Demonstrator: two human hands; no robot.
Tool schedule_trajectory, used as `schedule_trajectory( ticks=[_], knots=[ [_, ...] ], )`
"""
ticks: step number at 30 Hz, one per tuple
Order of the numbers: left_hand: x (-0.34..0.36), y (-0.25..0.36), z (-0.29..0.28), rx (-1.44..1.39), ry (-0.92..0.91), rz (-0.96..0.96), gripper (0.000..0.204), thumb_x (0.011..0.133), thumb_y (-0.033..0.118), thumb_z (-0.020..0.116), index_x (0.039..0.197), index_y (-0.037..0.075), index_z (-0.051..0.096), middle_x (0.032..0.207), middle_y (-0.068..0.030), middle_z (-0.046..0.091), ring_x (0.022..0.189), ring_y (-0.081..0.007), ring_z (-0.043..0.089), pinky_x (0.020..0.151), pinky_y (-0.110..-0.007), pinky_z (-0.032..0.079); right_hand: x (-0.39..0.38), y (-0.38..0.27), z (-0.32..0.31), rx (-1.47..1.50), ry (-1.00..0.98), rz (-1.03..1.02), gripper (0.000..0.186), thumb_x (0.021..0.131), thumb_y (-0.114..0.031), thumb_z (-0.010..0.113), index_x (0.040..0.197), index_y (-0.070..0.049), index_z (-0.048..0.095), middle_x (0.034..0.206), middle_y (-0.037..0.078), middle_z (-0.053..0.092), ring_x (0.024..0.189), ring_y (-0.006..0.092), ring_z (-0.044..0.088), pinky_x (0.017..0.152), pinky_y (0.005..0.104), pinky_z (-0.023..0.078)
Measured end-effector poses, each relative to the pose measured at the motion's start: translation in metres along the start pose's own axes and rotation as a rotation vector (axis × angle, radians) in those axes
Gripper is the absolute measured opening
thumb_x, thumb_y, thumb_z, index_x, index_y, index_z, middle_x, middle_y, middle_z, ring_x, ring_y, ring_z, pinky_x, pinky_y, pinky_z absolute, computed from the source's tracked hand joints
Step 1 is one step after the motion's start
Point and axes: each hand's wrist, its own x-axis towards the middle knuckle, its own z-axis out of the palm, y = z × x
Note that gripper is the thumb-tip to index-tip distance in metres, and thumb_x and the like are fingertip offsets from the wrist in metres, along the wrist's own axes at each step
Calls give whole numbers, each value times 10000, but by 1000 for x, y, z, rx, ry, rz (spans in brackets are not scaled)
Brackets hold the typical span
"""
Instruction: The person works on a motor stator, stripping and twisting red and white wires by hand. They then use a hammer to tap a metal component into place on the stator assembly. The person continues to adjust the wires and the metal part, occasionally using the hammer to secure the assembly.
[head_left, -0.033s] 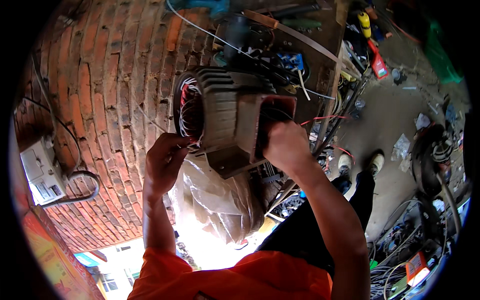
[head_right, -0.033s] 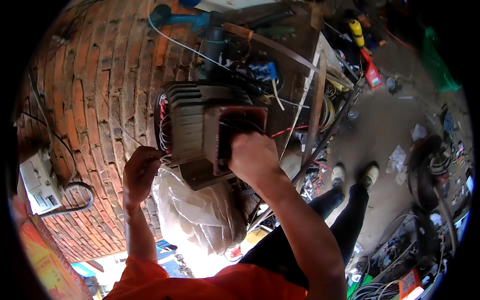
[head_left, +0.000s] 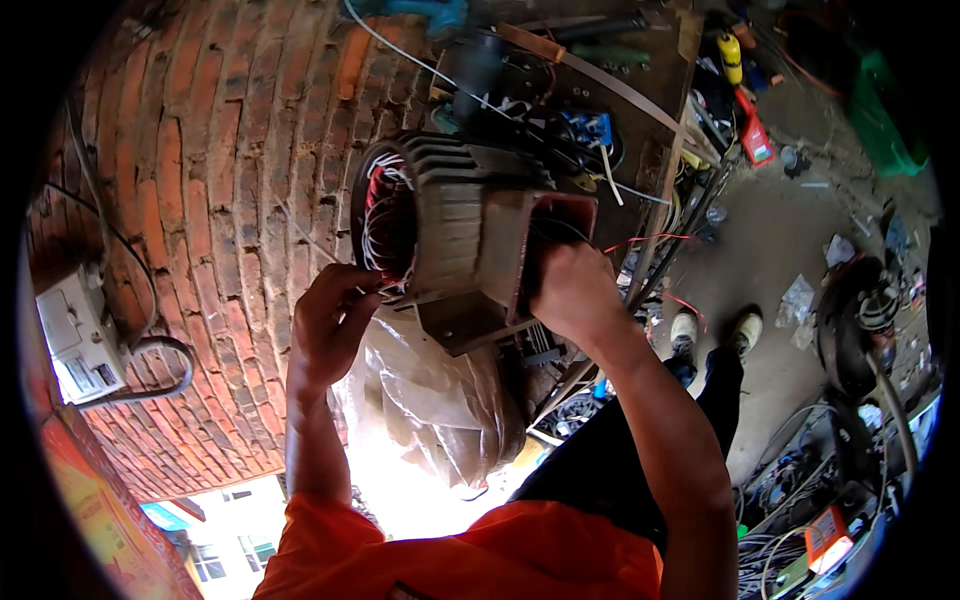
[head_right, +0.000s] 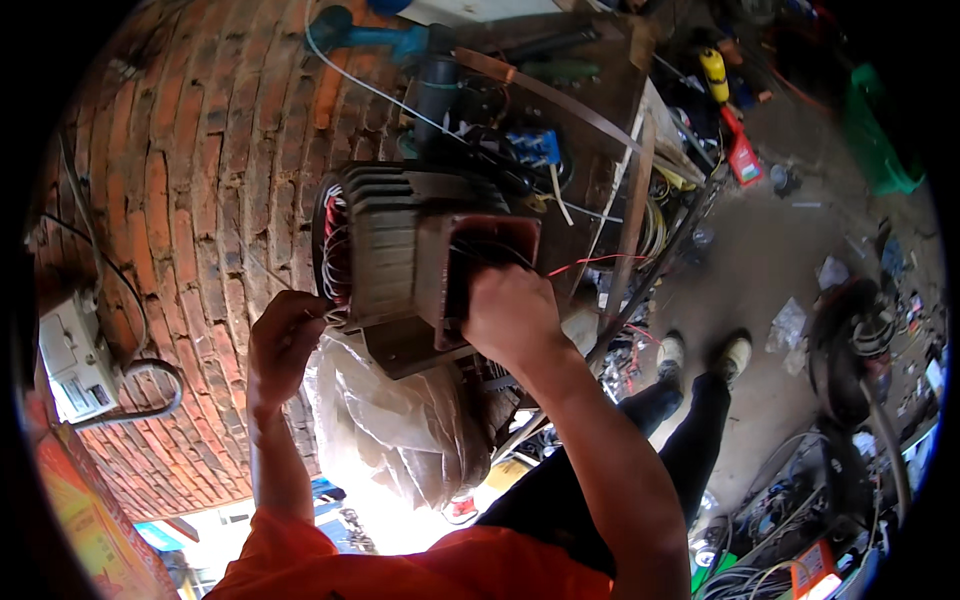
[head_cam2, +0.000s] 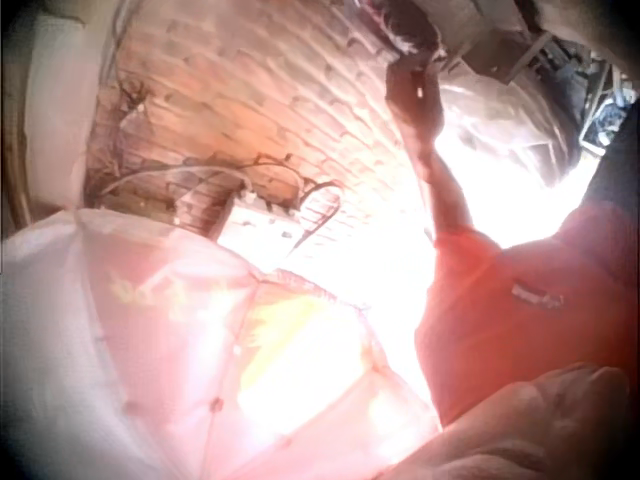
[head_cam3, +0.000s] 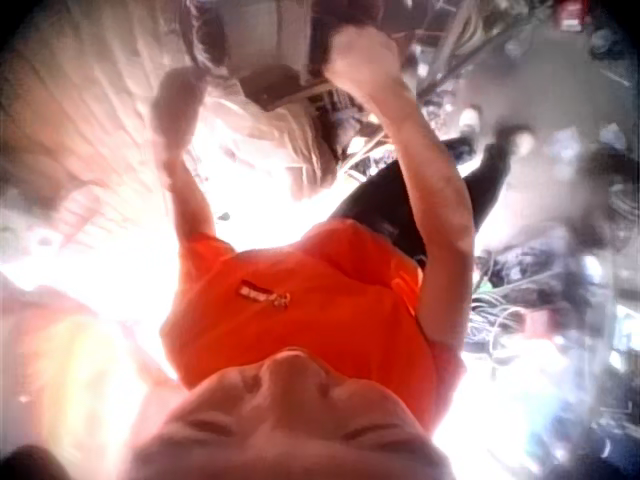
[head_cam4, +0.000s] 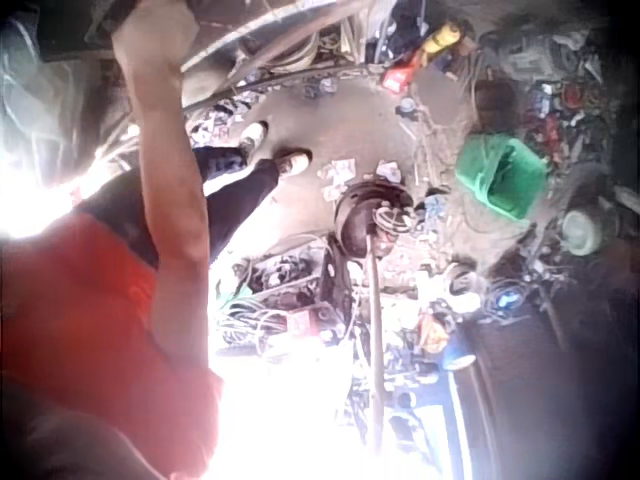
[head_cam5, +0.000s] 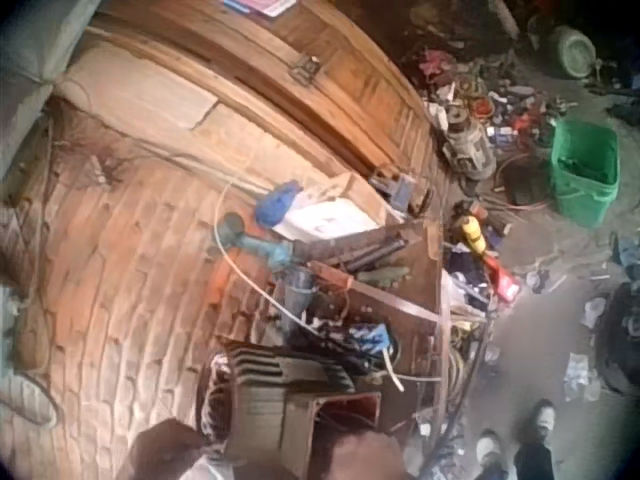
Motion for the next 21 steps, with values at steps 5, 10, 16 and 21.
schedule_trajectory(
  ticks=[5,10,16,21],
  knots=[
    [-13,-21,7,-137,43,-140,181,834,0,670,1013,-21,655,878,-98,672,764,-126,633,683,-254,497,2,5,0,-1,9,-42,165,710,-118,610,864,-77,649,878,168,667,780,383,646,688,450,533],
    [0,-12,19,-161,99,66,221,852,-18,637,1072,-21,658,914,-127,684,816,-157,647,738,-269,505,-12,7,-16,-65,-71,155,217,689,-160,606,851,-19,636,887,210,653,832,425,623,746,467,517],
    [6,-12,27,-346,70,-60,177,872,-37,600,1044,-22,642,893,-102,670,792,-121,629,716,-260,507,-21,2,-34,-104,-37,376,285,680,-218,619,840,17,633,871,252,646,877,442,614,808,468,507],
    [13,-14,27,-325,-10,66,170,860,-57,585,1018,-21,636,851,-91,652,772,-124,626,681,-258,511,-24,13,-35,-138,-89,428,318,697,-252,624,884,3,652,935,253,648,924,421,620,838,467,505]
  ],
)
